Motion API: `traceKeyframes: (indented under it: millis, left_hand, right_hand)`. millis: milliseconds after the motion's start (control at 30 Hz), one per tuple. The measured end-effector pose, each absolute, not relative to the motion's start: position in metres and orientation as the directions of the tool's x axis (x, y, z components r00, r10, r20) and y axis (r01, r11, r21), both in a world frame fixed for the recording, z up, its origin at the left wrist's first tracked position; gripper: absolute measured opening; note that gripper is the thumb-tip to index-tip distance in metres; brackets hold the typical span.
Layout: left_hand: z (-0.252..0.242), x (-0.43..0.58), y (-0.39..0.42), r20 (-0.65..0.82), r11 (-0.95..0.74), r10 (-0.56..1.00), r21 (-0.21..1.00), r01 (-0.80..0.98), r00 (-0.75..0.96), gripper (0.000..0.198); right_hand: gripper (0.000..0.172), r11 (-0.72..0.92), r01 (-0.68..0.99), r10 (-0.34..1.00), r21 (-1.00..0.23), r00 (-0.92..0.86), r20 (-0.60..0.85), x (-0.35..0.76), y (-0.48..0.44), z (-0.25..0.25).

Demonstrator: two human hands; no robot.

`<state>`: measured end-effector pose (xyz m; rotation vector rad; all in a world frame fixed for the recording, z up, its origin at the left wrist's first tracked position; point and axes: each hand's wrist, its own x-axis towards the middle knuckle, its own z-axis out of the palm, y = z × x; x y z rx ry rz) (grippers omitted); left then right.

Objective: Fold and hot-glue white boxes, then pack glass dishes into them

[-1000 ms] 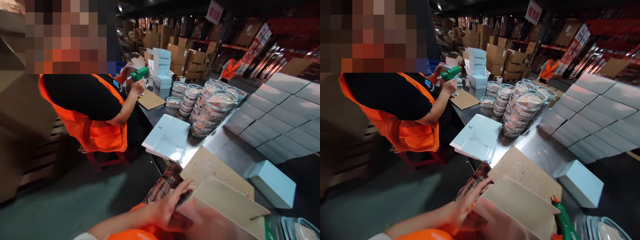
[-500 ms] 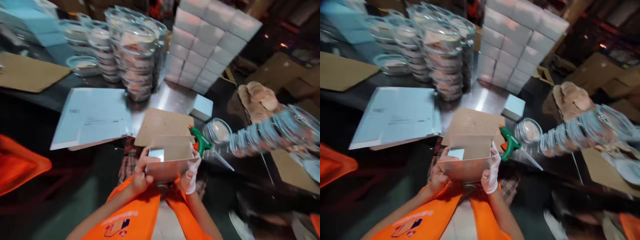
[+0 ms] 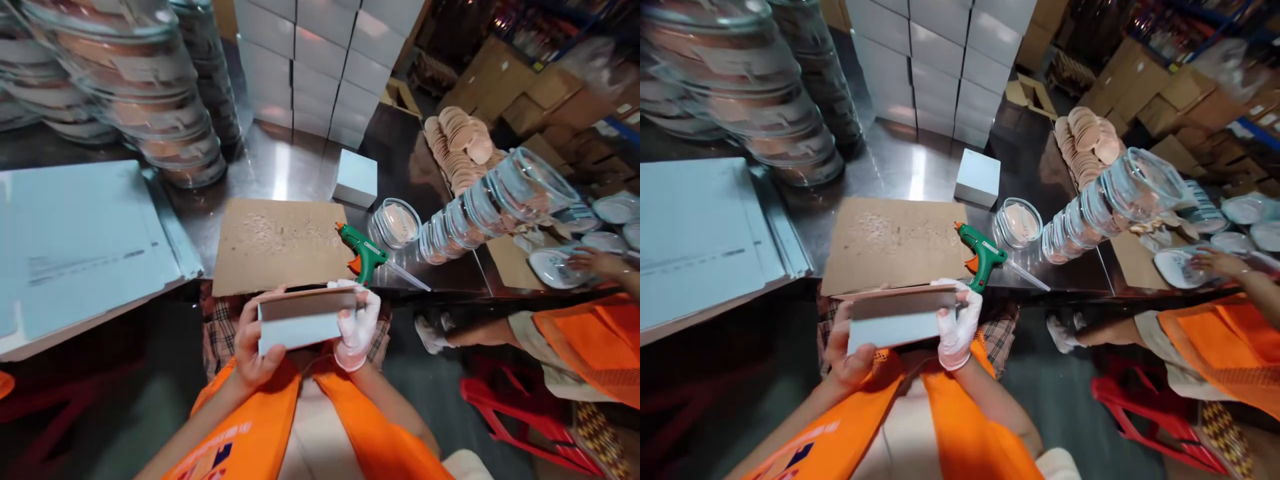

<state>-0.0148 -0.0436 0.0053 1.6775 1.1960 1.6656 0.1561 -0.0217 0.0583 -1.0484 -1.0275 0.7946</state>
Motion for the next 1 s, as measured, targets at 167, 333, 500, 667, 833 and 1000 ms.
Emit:
traceKeyframes:
  millis: [167, 333, 500, 667, 833, 1000]
  left_hand:
    - [0.025, -0.019, -0.035, 0.680, -0.672, 0.733, 0.727, 0.139, -0.016, 0.053]
    - [0.010, -0.048, -0.045, 0.636, -0.593, 0.771, 0.709, 0.383, 0.017, 0.018]
    - [-0.010, -0.068, -0.041, 0.591, -0.485, 0.797, 0.746, 0.457, -0.119, 0.020]
    - [-0.018, -0.069, -0.027, 0.657, -0.532, 0.748, 0.676, 0.510, -0.091, 0.020]
    - [-0.020, -0.064, -0.019, 0.629, -0.490, 0.765, 0.707, 0.509, -0.137, 0.018]
    - [0.006, -0.053, -0.011, 0.549, -0.432, 0.811, 0.796, 0.424, -0.204, 0.019]
  right_hand:
    - [0.062, 0.265, -0.087, 0.881, -0.960, 0.428, 0.204, 0.149, -0.021, 0.055]
    - [0.041, 0.088, 0.168, 0.940, -0.982, 0.312, 0.138, 0.188, -0.010, 0.062]
    - [0.037, -0.316, 0.702, 0.919, -0.638, 0.393, -0.023, 0.249, 0.048, 0.083]
    - [0.039, -0.553, 0.560, 0.825, -0.617, 0.472, -0.311, 0.264, 0.084, 0.075]
    - [0.030, -0.489, 0.315, 0.846, -0.814, 0.400, -0.353, 0.264, 0.074, 0.070]
    - [0.038, -0.262, 0.156, 0.879, -0.952, 0.446, -0.169, 0.256, 0.045, 0.092]
